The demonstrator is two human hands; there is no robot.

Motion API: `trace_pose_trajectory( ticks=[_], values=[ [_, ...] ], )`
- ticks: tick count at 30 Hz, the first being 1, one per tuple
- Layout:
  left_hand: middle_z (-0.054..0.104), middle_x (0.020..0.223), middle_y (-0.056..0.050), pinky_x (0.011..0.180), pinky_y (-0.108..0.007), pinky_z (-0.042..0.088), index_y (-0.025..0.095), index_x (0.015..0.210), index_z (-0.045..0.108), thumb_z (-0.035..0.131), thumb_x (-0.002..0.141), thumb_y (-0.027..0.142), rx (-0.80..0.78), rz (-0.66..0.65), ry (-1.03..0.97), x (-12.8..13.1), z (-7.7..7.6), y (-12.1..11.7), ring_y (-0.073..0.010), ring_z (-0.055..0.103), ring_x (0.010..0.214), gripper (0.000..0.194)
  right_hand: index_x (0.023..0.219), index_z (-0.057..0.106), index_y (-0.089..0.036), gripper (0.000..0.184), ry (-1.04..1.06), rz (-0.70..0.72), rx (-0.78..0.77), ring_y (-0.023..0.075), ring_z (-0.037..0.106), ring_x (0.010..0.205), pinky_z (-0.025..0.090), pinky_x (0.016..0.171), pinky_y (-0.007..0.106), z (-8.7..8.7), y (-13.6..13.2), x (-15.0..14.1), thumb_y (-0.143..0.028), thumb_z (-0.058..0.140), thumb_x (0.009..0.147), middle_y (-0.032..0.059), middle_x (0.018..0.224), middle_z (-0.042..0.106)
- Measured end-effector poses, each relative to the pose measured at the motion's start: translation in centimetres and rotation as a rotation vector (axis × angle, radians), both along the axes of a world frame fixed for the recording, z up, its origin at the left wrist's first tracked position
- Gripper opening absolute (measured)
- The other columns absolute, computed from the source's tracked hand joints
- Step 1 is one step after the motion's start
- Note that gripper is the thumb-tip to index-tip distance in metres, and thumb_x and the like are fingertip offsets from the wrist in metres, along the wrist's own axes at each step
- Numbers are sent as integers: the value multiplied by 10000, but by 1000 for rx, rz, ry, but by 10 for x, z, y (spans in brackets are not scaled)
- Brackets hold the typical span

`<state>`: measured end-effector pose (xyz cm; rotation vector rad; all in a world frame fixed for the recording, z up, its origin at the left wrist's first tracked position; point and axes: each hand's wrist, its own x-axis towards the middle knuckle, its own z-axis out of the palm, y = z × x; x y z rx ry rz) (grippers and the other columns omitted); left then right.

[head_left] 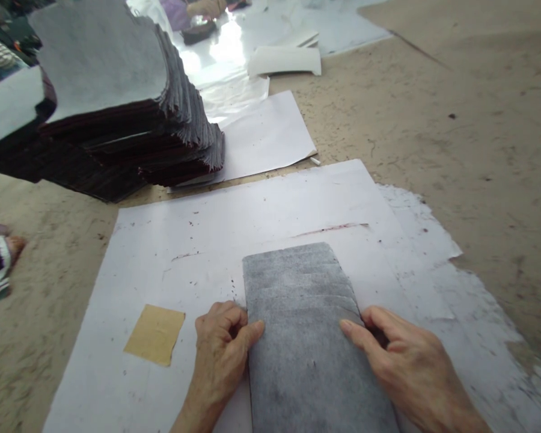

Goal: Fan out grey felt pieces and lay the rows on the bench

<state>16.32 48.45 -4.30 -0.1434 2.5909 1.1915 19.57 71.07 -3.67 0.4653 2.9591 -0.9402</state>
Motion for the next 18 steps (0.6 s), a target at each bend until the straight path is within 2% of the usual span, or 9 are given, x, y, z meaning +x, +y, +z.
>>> trace_pose_trajectory(
  ticks=[12,18],
  values=[
    [387,527,32,631,-303,264,185,481,348,571,701,289,-4,-8,82,0,2,4,-150,388,615,330,486,382,-233,360,44,53,65,140,441,416,305,380,249,-1,1,1,-481,430,742,-19,446,442],
    [390,511,29,634,-308,270,184,462,357,569,693,298,-20,-2,87,1,2,5,-154,395,610,334,480,399,-230,351,10,17,72,134,422,398,312,396,258,-1,0,0,-483,422,722,-13,460,478]
  ],
)
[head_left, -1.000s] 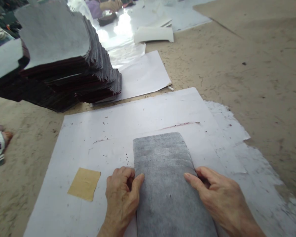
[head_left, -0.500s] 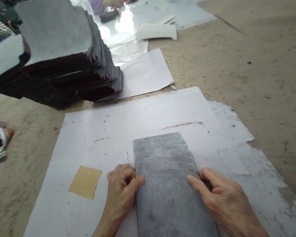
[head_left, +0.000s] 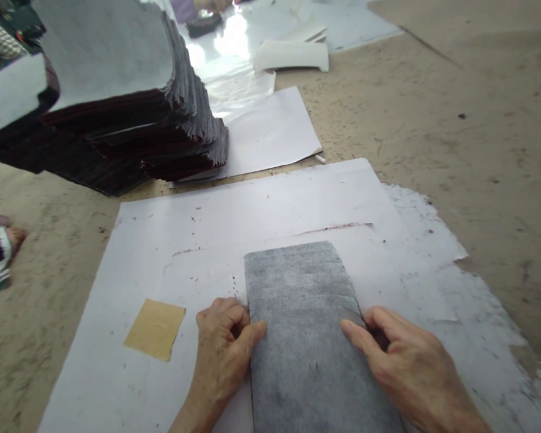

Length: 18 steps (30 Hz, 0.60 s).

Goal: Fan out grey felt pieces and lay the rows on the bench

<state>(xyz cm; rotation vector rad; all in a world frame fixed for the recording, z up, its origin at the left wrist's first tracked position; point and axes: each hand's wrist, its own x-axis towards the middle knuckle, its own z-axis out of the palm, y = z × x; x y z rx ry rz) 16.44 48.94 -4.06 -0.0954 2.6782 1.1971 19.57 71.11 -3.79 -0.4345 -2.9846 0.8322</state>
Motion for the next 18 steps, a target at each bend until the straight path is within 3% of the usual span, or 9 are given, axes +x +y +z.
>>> trace_pose_trajectory(
  ticks=[9,18],
  values=[
    [437,512,22,627,-319,292,191,457,424,570,687,357,-170,29,52,5,-3,3,-164,431,585,319,471,471,-241,389,-74,-209,92,150,431,376,284,388,257,3,-12,4,-547,437,710,-11,438,504],
    [462,532,26,596,-301,324,197,491,444,564,736,441,-183,-103,17,6,-16,-15,-163,463,595,366,507,471,-217,400,67,-145,72,108,418,379,303,385,221,2,-12,9,-449,389,823,-19,479,522]
  ],
)
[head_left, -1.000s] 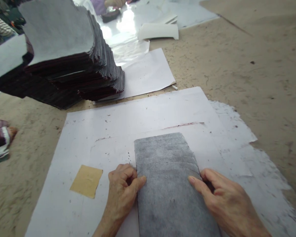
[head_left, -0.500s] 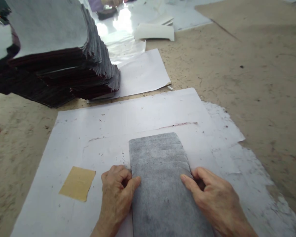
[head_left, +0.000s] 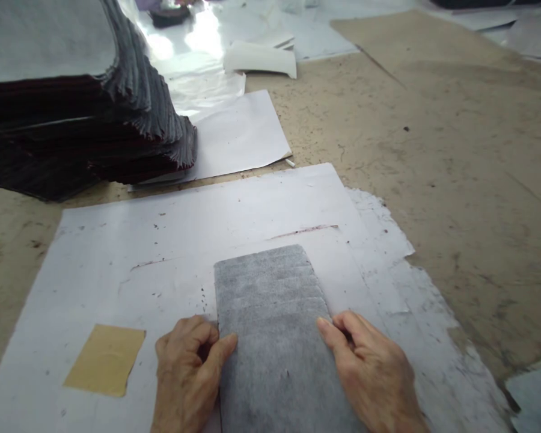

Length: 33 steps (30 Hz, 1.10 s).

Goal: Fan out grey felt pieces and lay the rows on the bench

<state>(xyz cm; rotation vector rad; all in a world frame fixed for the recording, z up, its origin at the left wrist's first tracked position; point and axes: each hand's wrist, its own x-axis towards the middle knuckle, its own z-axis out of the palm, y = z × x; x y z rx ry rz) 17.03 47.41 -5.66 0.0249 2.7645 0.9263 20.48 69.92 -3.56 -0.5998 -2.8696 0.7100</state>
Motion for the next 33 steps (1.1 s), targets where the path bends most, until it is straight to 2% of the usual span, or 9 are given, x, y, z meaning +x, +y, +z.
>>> trace_pose_trajectory(
  ticks=[7,12,19,24,28,33],
  values=[
    [423,534,28,602,-295,293,190,486,393,544,739,343,105,74,-1,-2,11,13,-151,417,595,332,475,476,-223,394,-21,-22,-54,121,455,394,323,385,229,0,1,-3,-476,408,770,-22,463,515],
    [387,526,25,626,-301,278,181,469,352,545,701,271,152,143,-43,-4,15,18,-153,406,622,314,508,541,-253,380,-184,-32,-97,168,507,402,355,363,262,-4,9,0,-550,448,727,-12,476,557],
    [381,511,25,671,-321,274,168,442,345,534,655,240,130,220,-49,-6,19,25,-149,407,621,293,536,555,-266,363,-227,-11,-70,175,538,432,387,381,264,-14,16,2,-574,489,718,-14,475,568],
    [393,522,25,659,-318,276,173,461,365,530,692,276,103,179,-26,-2,16,21,-153,416,614,302,472,519,-244,417,-137,-18,-27,143,498,391,338,356,242,-6,10,0,-572,452,721,-23,451,541],
    [401,525,30,637,-311,286,178,476,389,536,746,360,55,59,-7,0,4,8,-152,428,595,358,452,459,-217,471,35,11,44,102,458,372,321,368,214,-2,2,-2,-522,382,803,-36,433,508],
    [420,542,33,639,-311,307,183,505,412,509,792,410,21,-27,2,1,-5,-2,-154,453,608,379,484,447,-206,458,88,67,108,78,446,376,317,377,191,-4,1,-1,-467,387,855,-52,443,490]
  ],
)
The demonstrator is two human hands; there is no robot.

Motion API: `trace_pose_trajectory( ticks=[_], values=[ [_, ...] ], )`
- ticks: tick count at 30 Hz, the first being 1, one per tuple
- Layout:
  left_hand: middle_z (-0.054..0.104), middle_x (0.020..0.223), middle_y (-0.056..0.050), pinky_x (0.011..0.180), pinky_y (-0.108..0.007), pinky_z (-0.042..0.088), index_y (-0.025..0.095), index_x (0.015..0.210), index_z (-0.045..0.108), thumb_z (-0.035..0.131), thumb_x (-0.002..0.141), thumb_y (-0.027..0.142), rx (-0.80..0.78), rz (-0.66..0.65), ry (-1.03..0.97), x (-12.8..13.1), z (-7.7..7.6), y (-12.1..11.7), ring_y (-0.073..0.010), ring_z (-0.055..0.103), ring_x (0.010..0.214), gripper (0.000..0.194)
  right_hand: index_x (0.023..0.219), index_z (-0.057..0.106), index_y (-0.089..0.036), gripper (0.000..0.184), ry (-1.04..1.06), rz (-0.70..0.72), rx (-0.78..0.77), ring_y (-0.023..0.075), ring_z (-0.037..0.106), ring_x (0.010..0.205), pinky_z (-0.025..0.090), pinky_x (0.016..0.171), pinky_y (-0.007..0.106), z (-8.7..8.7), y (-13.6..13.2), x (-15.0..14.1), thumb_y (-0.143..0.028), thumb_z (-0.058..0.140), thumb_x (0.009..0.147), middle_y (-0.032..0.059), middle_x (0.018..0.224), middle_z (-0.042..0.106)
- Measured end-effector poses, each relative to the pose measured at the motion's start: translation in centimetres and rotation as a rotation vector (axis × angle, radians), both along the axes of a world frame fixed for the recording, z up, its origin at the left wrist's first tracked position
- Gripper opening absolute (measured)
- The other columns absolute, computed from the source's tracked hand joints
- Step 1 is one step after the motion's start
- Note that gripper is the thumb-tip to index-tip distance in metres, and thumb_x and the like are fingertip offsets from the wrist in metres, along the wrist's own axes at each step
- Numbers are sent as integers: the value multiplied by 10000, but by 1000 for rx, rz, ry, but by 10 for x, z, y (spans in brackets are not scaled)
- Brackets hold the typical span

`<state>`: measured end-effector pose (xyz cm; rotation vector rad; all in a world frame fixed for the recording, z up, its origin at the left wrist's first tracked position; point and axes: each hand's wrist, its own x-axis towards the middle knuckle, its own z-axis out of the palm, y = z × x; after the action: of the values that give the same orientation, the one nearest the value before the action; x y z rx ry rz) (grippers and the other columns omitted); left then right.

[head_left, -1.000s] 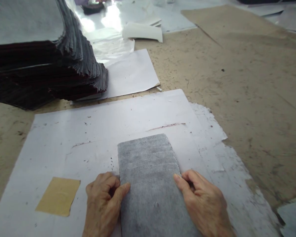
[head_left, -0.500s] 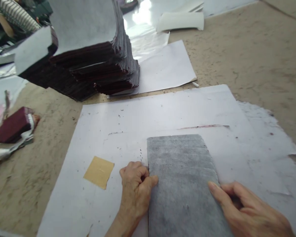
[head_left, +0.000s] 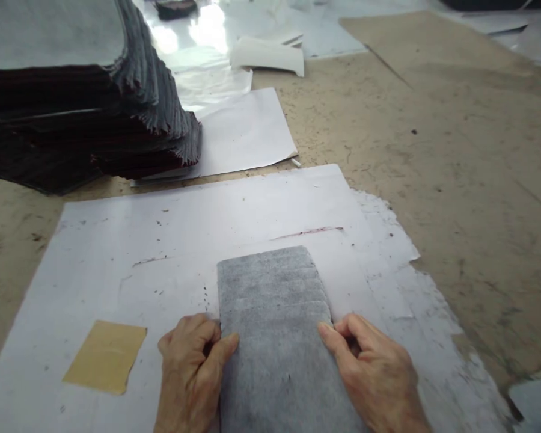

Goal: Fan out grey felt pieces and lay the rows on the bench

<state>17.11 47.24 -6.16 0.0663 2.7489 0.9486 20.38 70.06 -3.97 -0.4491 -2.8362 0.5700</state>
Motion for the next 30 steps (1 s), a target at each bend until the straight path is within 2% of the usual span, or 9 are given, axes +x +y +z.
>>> trace_pose_trajectory(
  ticks=[6,12,15,18,19,20,23,26,30],
  values=[
    [421,542,31,629,-311,312,185,503,406,518,788,415,-12,5,1,0,1,1,-155,450,606,382,494,425,-212,454,19,30,35,80,447,378,307,362,193,-2,1,0,-456,371,873,-54,445,477],
    [423,546,20,650,-338,313,185,496,395,497,781,343,-1,72,47,0,11,15,-165,439,611,342,516,416,-225,460,26,45,77,100,456,383,324,360,214,-4,2,0,-476,336,893,-44,456,477],
    [446,560,12,660,-359,315,187,514,413,509,766,311,-94,67,73,3,13,19,-177,449,622,297,545,419,-232,423,0,91,131,125,496,426,339,365,232,-5,3,5,-466,362,892,-28,483,490],
    [517,668,-19,660,-376,330,197,660,496,542,756,325,-262,45,168,8,13,18,-213,467,682,167,727,517,-206,329,13,115,277,196,572,616,417,466,282,-3,9,6,-461,382,885,37,659,573],
    [543,745,-40,672,-386,342,193,762,522,557,749,328,-304,41,224,8,14,17,-231,476,731,140,834,542,-176,313,42,154,308,224,583,717,453,544,310,-1,12,4,-441,384,885,71,768,598],
    [559,848,-65,701,-399,354,183,886,525,570,740,319,-325,26,281,6,15,16,-249,482,800,205,945,544,-143,314,77,218,315,246,577,822,473,640,341,0,16,-1,-409,389,883,102,887,604],
    [498,1147,-113,848,-420,348,167,1166,413,594,698,235,-286,-137,374,-8,23,15,-270,440,1024,506,1160,479,-123,351,110,524,220,249,508,1030,431,864,379,4,31,-24,-282,429,851,113,1135,544],
    [454,1238,-94,903,-419,320,191,1207,371,613,640,195,-231,-307,267,-28,31,14,-266,394,1102,617,1198,448,-146,432,37,728,147,245,471,1070,419,881,381,4,44,-49,-239,504,781,100,1168,516],
    [485,1175,-87,865,-430,327,180,1143,421,637,596,221,-209,-341,104,-46,36,14,-265,409,1051,589,1101,493,-164,472,-80,780,106,250,486,972,438,795,381,7,46,-66,-193,610,645,88,1061,531]
  ],
)
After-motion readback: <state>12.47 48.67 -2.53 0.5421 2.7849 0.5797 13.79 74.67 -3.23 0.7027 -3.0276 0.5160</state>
